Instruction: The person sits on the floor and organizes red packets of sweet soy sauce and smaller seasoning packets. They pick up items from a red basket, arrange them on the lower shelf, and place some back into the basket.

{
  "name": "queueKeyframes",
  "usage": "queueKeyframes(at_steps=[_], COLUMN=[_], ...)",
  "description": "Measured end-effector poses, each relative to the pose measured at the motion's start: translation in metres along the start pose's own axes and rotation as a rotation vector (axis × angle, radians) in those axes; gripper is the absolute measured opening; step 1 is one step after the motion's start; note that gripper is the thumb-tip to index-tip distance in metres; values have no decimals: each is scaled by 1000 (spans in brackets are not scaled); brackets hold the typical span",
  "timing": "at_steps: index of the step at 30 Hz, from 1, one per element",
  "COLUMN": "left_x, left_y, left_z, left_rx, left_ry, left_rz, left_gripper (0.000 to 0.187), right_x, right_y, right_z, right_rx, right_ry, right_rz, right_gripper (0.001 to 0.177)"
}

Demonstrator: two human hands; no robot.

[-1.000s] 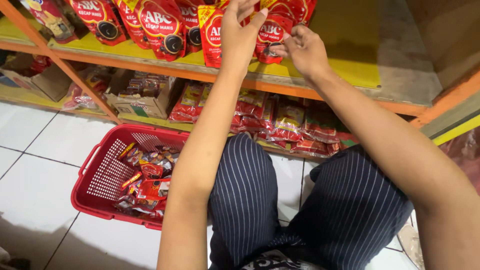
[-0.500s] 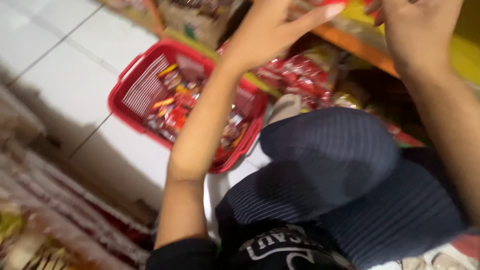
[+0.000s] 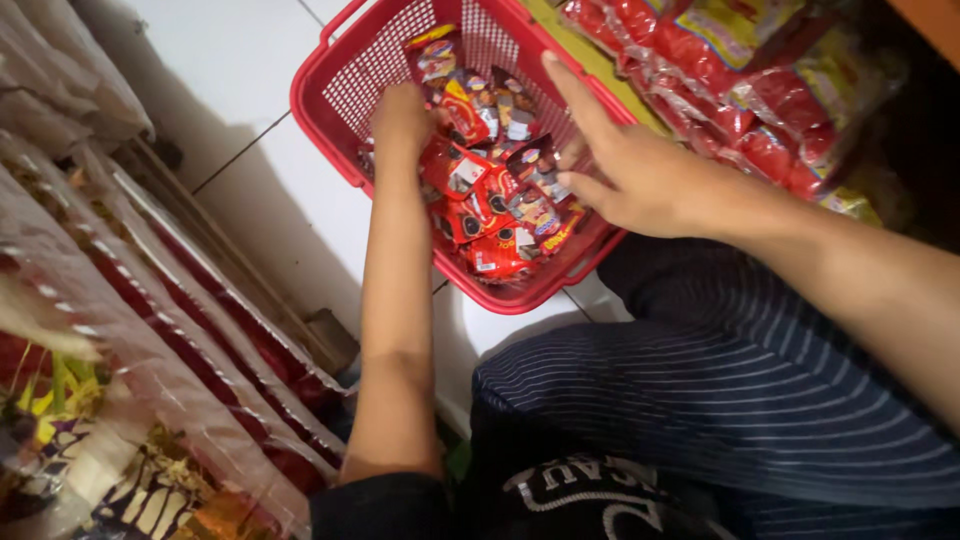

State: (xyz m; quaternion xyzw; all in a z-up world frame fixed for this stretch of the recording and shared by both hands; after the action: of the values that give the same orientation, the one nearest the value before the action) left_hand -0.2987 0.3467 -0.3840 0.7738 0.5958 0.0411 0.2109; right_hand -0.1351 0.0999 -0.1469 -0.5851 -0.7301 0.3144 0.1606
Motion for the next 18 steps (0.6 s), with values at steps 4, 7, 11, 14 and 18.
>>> queueKeyframes(at_steps=[4,7,11,14,18], left_x=[44,71,71,46,14], left_y=[-44,-32,-18,-10,11], left_z=[58,108,149,150,116], left_rx=[230,259,264,159,-10], left_ry=[-62,-61,-372,-670,-726], left_rz=[-72,-69,40,-56,-45], left_gripper=[52,38,38,36,40], right_x=[5,11,7,7,11], right_y=[-3,-18,-32,-38,-45], right_z=[-6,-19,-34,-38,-40], right_rx=[-27,-29,-29,-54,-50], right_ry=[-51,-34,-9,6,11], right_rz=[-8,-68,-15,-59,-99], right_gripper=[96,98,100,99,97])
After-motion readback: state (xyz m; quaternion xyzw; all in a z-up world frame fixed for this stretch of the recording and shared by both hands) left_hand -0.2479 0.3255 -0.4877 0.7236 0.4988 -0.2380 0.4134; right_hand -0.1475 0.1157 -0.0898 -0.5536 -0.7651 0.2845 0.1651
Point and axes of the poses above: each hand's wrist, its own x-axis towards the middle knuckle, its own z-axis out of the palm, y = z × x, the point moved 6 cm from there along x, towards the middle knuckle, and after that the axes turned 3 degrees about x, right-handed, at the moved point
